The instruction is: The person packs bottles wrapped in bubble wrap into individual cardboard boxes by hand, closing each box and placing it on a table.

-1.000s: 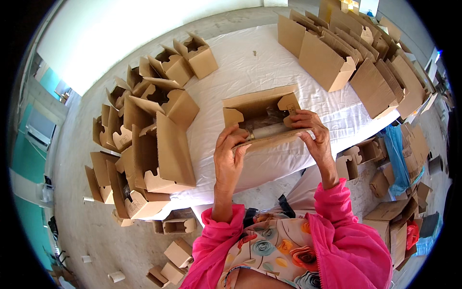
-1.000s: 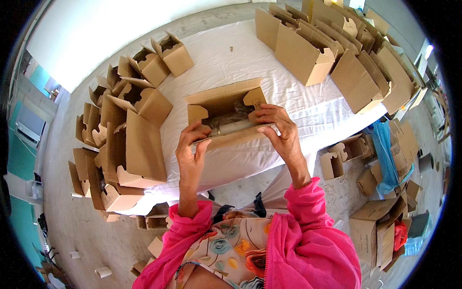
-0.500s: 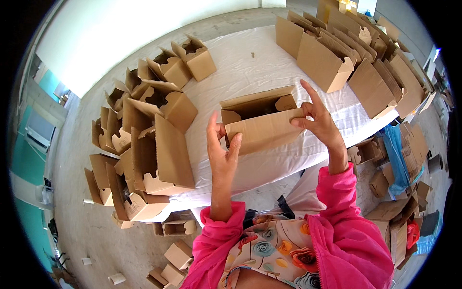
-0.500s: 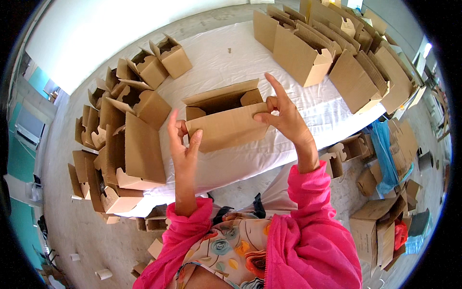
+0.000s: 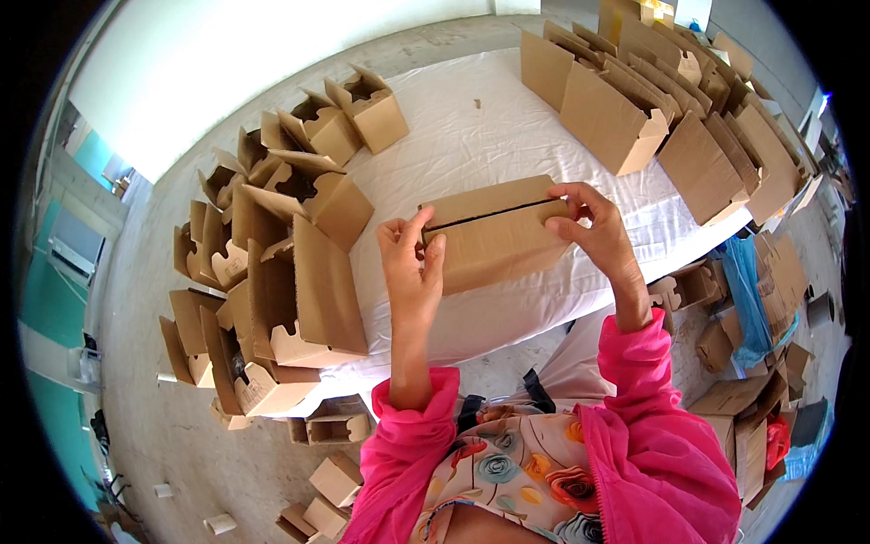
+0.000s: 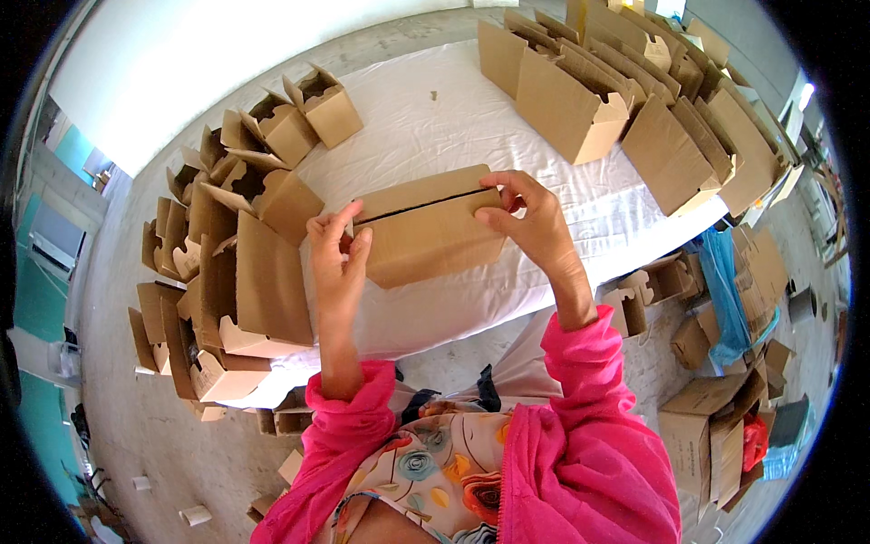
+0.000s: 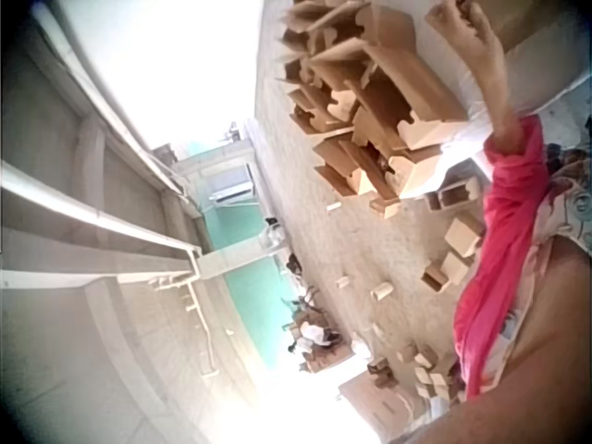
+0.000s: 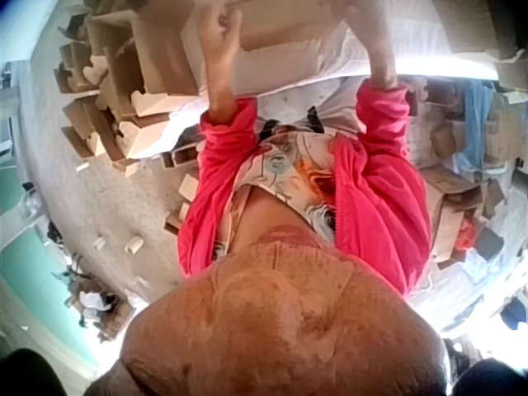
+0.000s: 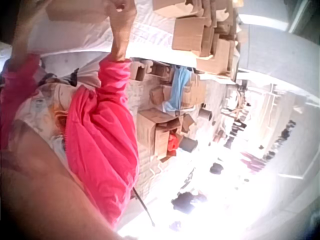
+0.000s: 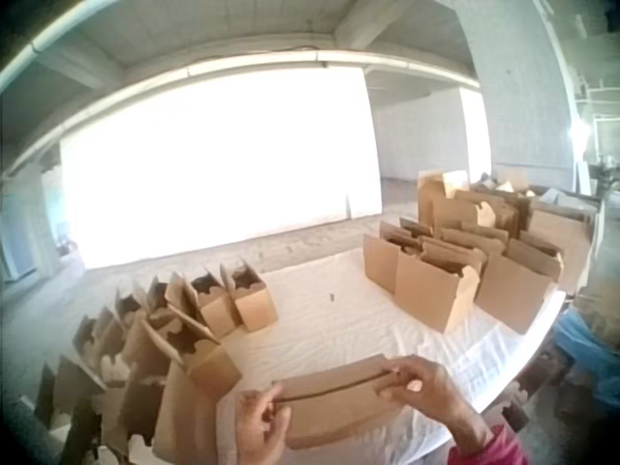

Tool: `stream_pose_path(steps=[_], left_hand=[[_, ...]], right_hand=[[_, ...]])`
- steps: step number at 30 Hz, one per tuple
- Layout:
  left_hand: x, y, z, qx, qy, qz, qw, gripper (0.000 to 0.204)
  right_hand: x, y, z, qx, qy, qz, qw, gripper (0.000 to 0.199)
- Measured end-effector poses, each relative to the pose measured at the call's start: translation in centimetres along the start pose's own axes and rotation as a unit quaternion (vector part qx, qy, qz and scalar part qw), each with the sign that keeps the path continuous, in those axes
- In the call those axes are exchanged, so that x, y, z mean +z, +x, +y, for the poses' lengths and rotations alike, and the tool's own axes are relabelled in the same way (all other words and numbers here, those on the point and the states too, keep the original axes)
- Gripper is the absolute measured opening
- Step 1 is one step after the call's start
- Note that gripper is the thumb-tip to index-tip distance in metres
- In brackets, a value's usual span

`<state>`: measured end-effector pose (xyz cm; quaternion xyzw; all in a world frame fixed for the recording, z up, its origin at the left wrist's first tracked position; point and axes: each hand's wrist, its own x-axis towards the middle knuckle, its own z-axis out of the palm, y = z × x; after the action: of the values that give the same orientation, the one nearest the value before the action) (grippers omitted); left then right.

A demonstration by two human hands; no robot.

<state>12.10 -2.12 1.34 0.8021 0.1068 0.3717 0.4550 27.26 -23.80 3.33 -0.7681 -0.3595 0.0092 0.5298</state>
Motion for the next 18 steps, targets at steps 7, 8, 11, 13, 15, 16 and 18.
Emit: stream_pose_path(steps=[7, 8, 11, 13, 15, 16, 18], left_hand=[[1.2, 0.0, -0.9, 0.016, 0.047, 0.015, 0.999, 0.030], [1.4, 0.1, -1.0, 0.027, 0.045, 0.023, 0.998, 0.029], [1.5, 0.6, -2.3, 0.035, 0.052, 0.030, 0.998, 0.027], [1.0, 1.3, -3.4, 0.051, 0.038, 0.021, 0.998, 0.023], [0.9, 1.6, -3.5, 0.061, -0.007, 0.046, 0.997, 0.021], [1.0, 1.6, -3.2, 0.063, -0.045, 0.076, 0.994, 0.020], [1.4, 1.3, -3.4, 0.037, -0.116, 0.152, 0.981, 0.020]], right_hand=[[1.0, 0.7, 3.5, -0.077, 0.065, -0.038, 0.994, 0.043], [0.9, 0.7, 3.5, -0.055, 0.112, -0.074, 0.989, 0.046], [0.1, 0.9, 2.2, -0.017, 0.164, -0.168, 0.972, 0.054], [-0.4, 0.4, 0.9, -0.020, 0.085, -0.206, 0.975, 0.058], [-0.2, 0.1, 0.8, -0.059, 0.022, -0.198, 0.978, 0.059], [-0.1, 0.1, 0.8, -0.078, -0.010, -0.194, 0.978, 0.059], [0.2, 0.4, 0.7, -0.068, -0.018, -0.142, 0.987, 0.056]])
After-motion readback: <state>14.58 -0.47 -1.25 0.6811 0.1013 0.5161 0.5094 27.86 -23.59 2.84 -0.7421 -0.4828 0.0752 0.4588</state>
